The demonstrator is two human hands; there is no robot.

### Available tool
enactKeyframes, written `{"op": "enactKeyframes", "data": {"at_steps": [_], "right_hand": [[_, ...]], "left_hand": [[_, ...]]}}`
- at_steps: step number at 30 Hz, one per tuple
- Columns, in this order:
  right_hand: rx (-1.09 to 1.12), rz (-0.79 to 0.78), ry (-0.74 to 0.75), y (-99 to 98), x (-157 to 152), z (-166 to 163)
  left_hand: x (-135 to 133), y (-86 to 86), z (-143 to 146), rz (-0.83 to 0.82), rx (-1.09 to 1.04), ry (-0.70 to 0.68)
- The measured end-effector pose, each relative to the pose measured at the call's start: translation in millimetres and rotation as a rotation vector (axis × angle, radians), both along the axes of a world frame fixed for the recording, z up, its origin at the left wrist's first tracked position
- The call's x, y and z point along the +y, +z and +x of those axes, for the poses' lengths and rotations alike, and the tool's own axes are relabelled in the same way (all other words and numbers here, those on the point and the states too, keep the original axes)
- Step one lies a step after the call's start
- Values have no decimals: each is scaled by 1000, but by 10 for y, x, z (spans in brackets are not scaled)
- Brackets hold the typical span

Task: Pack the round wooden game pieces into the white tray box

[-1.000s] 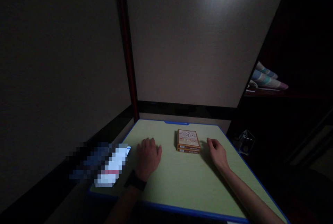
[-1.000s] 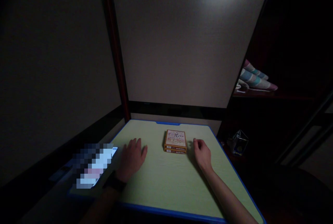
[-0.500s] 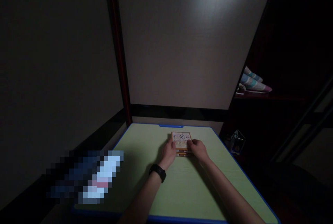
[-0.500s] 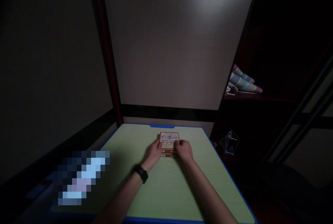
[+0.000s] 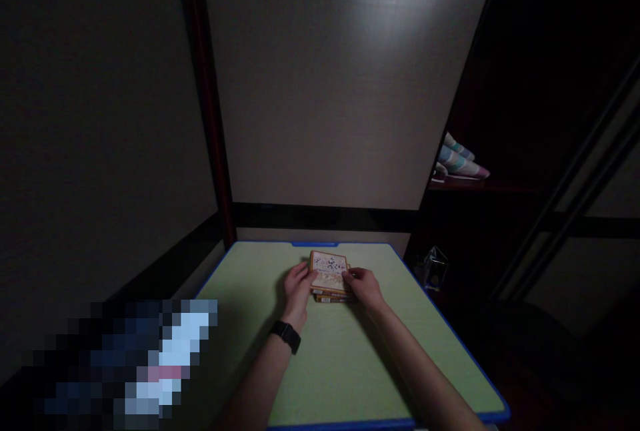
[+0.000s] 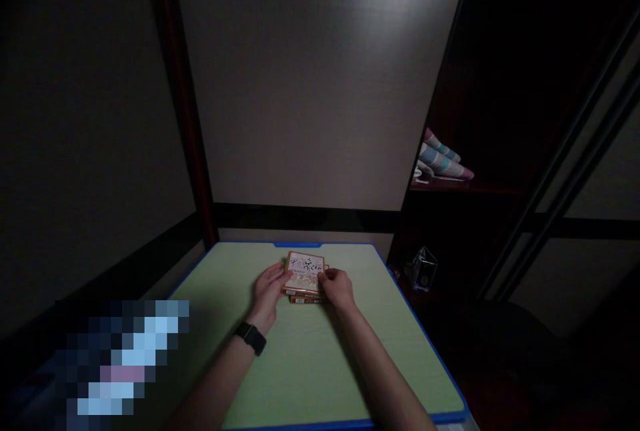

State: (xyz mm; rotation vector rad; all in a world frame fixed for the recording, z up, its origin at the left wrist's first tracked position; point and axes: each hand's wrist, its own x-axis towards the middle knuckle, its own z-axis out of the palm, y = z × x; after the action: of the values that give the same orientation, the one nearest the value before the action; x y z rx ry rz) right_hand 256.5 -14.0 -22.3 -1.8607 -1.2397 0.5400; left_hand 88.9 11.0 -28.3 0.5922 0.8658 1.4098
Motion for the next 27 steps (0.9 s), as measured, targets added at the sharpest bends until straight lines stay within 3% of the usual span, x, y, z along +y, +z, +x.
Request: {"op": "enactKeyframes", "data": {"at_steps": [4,10,21,27], "right_hand": [[54,50,14,-33,-11,-49],[153,104,20,-5,14,-12],[451,221,116,110,125,-94],[444,227,149,165,86,-241]], "left_hand": [[-27,81,-62,-41,76,27],[-57,157,-63,-74,-18,-34],[-53,183,-66,-31,-11,-3],[-107,302,-54,-119,-315,-256]]}}
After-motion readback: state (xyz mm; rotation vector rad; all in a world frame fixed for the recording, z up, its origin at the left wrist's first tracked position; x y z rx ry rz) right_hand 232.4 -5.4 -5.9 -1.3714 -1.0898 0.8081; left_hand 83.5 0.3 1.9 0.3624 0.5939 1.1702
